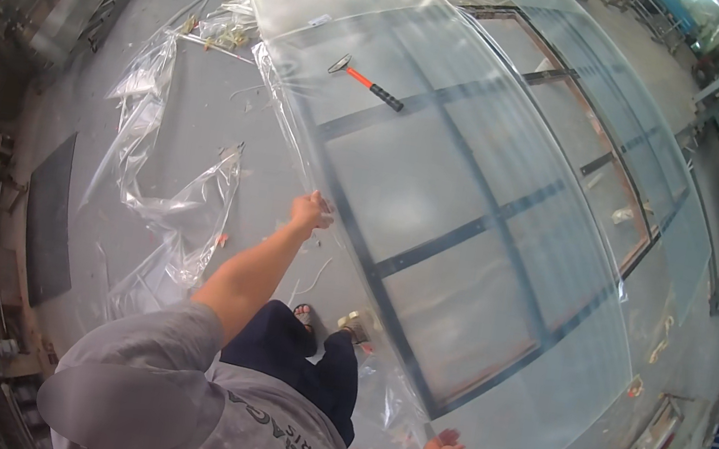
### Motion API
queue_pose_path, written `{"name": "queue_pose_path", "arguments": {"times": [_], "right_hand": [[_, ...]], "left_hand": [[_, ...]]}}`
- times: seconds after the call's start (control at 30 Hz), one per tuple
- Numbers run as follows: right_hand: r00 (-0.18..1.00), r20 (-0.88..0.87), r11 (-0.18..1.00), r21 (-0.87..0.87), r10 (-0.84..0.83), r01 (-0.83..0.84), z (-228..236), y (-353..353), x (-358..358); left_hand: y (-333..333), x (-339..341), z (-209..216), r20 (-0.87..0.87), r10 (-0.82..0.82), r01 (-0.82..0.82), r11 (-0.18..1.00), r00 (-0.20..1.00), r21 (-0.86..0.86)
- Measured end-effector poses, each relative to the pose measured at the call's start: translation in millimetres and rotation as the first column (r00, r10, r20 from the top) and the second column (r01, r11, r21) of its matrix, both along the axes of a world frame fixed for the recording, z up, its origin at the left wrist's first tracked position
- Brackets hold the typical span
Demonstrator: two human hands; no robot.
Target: Using a hand scraper to clean or remove residue from the edges of a large glass panel.
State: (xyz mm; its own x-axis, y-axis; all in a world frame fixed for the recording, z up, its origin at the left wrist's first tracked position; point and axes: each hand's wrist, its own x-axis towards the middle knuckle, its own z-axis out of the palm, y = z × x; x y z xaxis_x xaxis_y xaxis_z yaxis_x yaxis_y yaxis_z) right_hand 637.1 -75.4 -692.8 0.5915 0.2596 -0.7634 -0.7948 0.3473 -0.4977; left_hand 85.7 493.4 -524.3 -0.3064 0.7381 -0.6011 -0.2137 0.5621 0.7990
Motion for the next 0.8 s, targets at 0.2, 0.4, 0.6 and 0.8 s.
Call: {"name": "queue_pose_path", "arguments": {"times": [0.2,0.4,0.6,0.8], "right_hand": [[0.979,0.100,0.980,-0.104,0.179,-0.169,27,-21,-10],[1.000,0.000,0.962,-0.271,-0.032,0.030,75,-3,-36],[0.973,-0.060,0.900,-0.397,-0.223,0.181,101,-38,-16],[0.849,0.217,-0.105,-0.948,0.481,0.302,168,103,-61]], "left_hand": [[-12,3,6,-0.216,-0.099,0.110,0.993,0.971,0.040],[-34,-7,15,-0.278,-0.073,0.087,0.995,0.958,0.039],[-45,-20,7,-0.097,-0.150,0.146,0.988,0.984,-0.048],[86,-119,14,0.152,0.253,-0.233,0.963,0.956,-0.137]]}}
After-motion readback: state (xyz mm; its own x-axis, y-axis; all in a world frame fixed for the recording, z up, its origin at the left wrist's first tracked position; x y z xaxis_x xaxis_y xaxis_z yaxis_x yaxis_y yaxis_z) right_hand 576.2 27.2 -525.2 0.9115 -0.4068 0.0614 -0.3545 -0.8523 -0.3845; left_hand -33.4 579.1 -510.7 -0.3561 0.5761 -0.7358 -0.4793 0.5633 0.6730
